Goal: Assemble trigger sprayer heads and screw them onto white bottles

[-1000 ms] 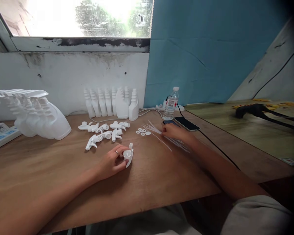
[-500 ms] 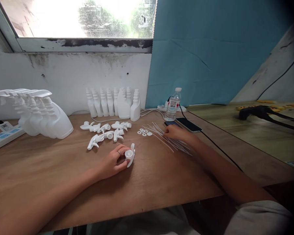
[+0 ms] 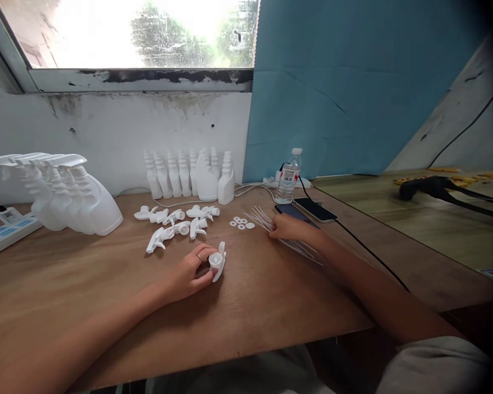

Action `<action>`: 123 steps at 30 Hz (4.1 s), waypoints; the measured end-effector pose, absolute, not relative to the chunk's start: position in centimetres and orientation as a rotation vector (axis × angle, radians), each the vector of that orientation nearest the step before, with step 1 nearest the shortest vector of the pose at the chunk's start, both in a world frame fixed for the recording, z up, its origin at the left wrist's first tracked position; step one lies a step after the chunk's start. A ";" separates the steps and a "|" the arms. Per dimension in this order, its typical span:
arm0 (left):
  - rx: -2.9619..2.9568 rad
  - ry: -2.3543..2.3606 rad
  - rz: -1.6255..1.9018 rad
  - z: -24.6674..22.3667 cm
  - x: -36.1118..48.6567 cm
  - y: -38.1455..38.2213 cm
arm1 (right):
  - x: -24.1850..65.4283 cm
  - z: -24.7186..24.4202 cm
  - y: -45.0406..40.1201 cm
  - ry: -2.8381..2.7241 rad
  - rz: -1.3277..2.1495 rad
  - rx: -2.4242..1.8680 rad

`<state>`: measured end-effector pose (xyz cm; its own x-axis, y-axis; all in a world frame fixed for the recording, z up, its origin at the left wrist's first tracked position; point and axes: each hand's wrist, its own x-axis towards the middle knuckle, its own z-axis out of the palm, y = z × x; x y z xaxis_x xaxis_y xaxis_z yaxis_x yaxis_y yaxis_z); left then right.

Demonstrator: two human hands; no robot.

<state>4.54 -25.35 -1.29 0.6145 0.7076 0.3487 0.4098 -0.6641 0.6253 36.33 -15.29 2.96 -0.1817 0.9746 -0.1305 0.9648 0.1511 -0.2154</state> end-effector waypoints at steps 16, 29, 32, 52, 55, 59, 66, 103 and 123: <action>2.343 0.897 0.790 -1.0 4.5 -25.5 | 32.9 1.5 -17.2 -2.052 0.920 -1.119; 2.303 0.928 0.820 -1.8 4.8 -25.2 | 28.5 1.7 -21.3 -1.859 1.362 -0.665; 2.294 0.923 0.831 -1.8 5.1 -25.4 | 27.5 1.1 -22.4 -1.849 1.258 -0.679; 2.258 0.887 0.842 -1.8 5.4 -25.4 | 25.9 2.2 -22.7 -2.240 0.800 -0.763; 2.262 0.887 0.837 -1.9 5.3 -25.3 | 25.8 2.1 -22.5 -2.253 0.775 -0.769; 2.302 0.857 0.831 -1.8 5.3 -25.4 | 26.0 1.8 -22.6 -2.277 0.766 -0.737; 2.254 0.882 0.841 -1.5 5.4 -25.2 | 25.6 1.2 -22.7 -2.169 0.851 -0.769; 2.074 1.739 1.616 10.4 8.0 -3.4 | 34.8 17.3 -17.5 -1.428 0.273 -0.367; 1.874 0.548 1.027 8.6 6.2 -23.8 | 31.8 16.6 -22.0 -1.746 0.795 -0.426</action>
